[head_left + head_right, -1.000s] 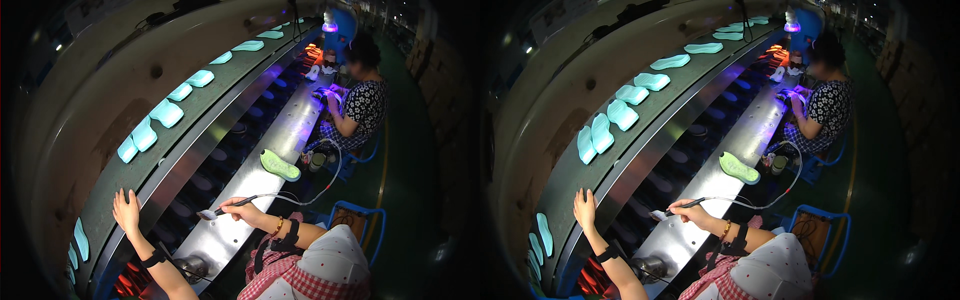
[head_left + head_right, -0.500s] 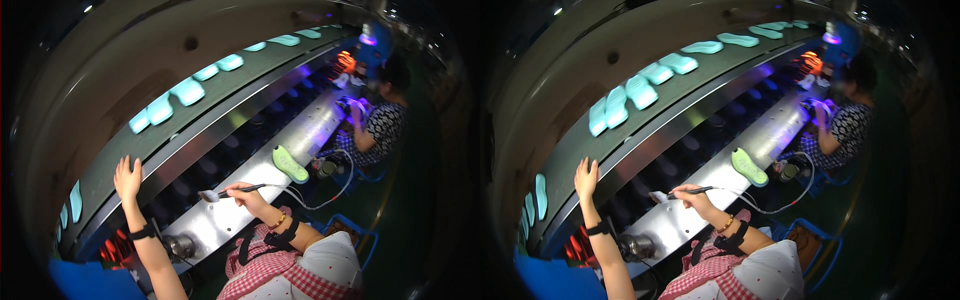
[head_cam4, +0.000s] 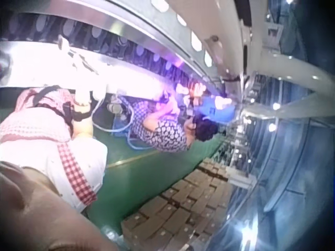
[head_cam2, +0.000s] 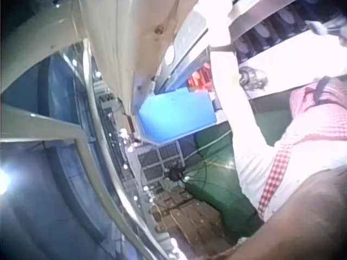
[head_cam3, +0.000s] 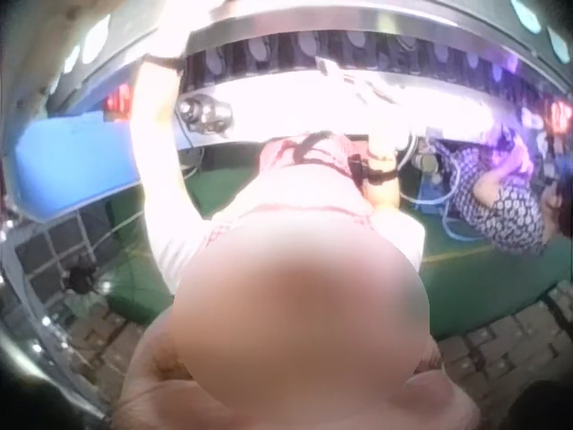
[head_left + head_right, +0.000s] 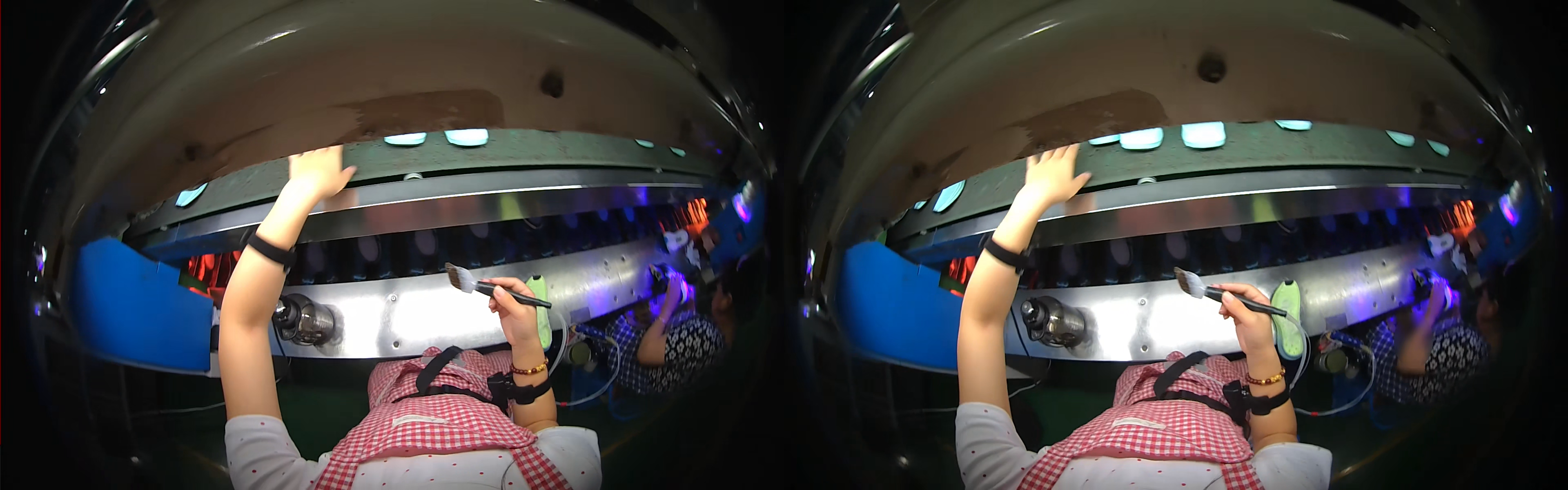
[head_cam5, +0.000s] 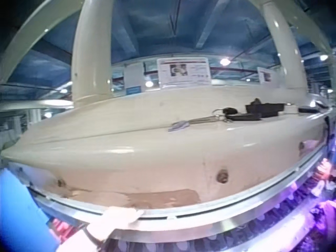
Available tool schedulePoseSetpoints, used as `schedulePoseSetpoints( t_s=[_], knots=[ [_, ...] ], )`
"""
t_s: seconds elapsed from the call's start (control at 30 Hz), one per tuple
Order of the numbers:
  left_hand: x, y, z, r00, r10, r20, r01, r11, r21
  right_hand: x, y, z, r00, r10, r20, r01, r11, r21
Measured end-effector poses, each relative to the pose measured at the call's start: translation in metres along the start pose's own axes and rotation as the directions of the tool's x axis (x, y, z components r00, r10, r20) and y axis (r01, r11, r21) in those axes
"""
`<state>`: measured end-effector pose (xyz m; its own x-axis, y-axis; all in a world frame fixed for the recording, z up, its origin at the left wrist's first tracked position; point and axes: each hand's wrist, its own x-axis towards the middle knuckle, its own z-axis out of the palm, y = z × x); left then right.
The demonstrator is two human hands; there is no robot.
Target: Applying adhesive or cleaner to the bottom of light green shoe soles using a brush on a factory assembly line.
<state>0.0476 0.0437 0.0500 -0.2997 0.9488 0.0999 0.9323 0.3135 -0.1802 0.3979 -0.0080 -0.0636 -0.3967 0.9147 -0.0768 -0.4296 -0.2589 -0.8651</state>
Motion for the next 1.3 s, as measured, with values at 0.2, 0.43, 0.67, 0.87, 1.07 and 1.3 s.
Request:
schedulePoseSetpoints(
  t_s=[0.2, 0.43, 0.67, 0.87, 1.07, 1.3],
  knots=[
    [0.037, -0.001, -0.024, 0.991, 0.134, 0.019, -0.124, 0.955, -0.268, -0.006, -0.003, -0.009, 0.997, -0.018, 0.07, 0.019, 1.0, -0.014],
    [-0.03, -0.003, 0.027, 0.852, 0.03, -0.523, -0.447, 0.563, -0.695, -0.01, -0.01, -0.044, 0.992, -0.088, 0.091, 0.093, 0.994, -0.056],
    [-0.148, 0.039, 0.072, 0.893, -0.425, 0.149, -0.245, -0.736, -0.631, 0.011, -0.027, 0.006, 0.951, -0.036, 0.306, 0.052, 0.998, -0.043],
    [-0.229, 0.054, 0.111, 0.994, 0.088, 0.069, 0.099, -0.977, -0.187, 0.014, -0.025, 0.034, 0.89, -0.143, 0.432, 0.115, 0.989, 0.09],
    [-0.232, 0.096, 0.128, 0.916, 0.294, 0.275, 0.381, -0.853, -0.357, 0.018, -0.005, 0.055, 0.88, 0.191, 0.434, -0.106, 0.971, -0.212],
    [-0.22, 0.12, 0.09, 0.961, 0.255, 0.107, 0.263, -0.962, -0.072, 0.05, 0.012, 0.064, 0.873, 0.188, 0.45, -0.11, 0.975, -0.195]
  ],
)
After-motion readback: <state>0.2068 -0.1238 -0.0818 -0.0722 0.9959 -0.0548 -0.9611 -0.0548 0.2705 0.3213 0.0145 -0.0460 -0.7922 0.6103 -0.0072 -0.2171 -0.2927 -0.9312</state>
